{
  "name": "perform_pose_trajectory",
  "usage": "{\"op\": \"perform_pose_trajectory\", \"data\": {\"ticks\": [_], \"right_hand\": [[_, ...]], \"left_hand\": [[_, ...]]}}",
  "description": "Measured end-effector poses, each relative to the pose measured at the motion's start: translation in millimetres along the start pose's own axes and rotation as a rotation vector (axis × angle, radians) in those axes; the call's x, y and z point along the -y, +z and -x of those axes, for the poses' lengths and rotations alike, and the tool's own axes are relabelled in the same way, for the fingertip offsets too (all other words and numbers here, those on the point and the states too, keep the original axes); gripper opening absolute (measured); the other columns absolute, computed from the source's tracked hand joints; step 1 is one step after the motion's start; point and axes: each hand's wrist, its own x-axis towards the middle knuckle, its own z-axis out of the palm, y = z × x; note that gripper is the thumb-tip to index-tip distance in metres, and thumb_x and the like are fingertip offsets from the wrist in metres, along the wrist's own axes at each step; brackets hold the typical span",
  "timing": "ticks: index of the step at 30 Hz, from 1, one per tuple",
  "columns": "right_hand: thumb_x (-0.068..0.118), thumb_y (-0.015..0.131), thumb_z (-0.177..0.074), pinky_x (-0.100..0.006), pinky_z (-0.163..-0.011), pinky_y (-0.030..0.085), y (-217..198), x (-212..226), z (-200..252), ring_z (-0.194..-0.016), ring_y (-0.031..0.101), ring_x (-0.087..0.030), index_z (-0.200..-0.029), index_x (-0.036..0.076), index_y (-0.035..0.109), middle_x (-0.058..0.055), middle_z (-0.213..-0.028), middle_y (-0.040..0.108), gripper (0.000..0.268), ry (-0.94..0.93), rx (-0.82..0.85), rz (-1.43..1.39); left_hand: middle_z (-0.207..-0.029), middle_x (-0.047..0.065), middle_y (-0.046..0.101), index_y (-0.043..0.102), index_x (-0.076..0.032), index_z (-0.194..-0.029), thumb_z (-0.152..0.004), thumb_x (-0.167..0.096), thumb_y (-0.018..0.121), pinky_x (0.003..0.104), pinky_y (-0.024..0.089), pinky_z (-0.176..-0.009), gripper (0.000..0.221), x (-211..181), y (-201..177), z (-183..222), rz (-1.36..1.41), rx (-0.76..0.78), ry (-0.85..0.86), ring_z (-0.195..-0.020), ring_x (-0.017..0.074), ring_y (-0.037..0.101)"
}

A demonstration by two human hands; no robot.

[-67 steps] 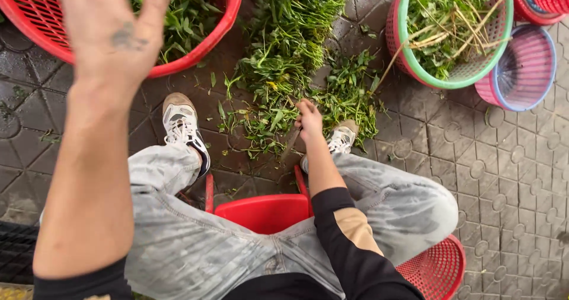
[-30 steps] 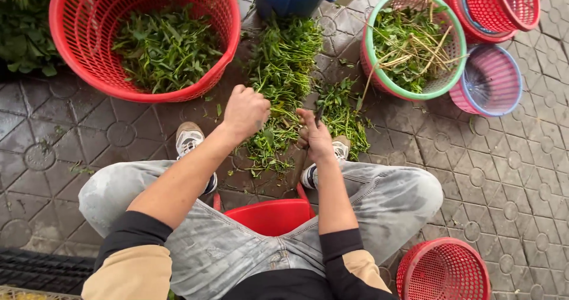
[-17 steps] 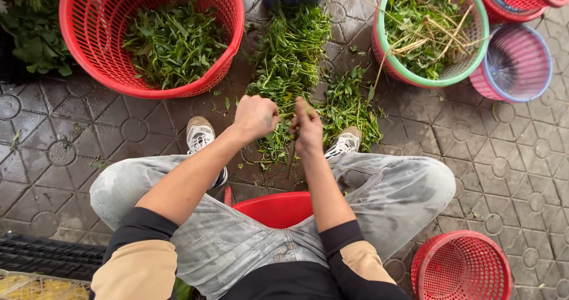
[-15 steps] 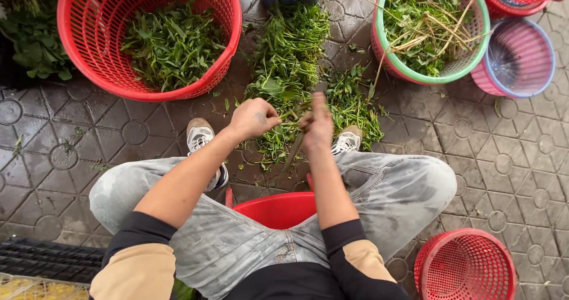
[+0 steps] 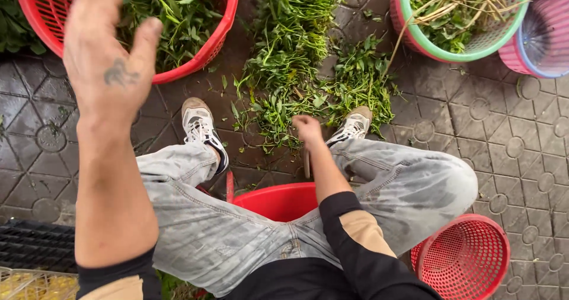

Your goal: Trimming and sorting green leafy vegetables into baskets using a small knife

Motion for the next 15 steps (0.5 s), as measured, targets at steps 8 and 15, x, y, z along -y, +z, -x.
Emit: {"op": "perform_pose_trajectory", "data": {"ticks": [8,15], "right_hand": [[0.036,0.072,-0.09,-0.043,-0.071,0.047,63,-65,-69,-0.08,0.06,-0.025,-0.095,0.019,0.064,-0.006,-0.092,0.069,0.02,0.01,-0.027,0.524],[0.029,0.07,-0.094,-0.038,-0.088,0.053,18,-5,-19,-0.094,0.068,-0.021,-0.108,0.011,0.07,-0.006,-0.108,0.075,0.023,-0.377,0.085,0.436]], "left_hand": [[-0.12,0.02,0.074,0.068,0.003,-0.137,-0.105,-0.028,0.073,0.049,0.049,-0.086,0.045,-49,1,-2,0.025,0.308,0.088,-0.096,0.0378,0.068],[-0.099,0.007,0.071,0.067,-0.011,-0.126,-0.092,-0.036,0.08,0.045,0.05,-0.083,0.044,-56,27,2,-0.09,0.319,0.143,-0.088,0.0334,0.068]]}}
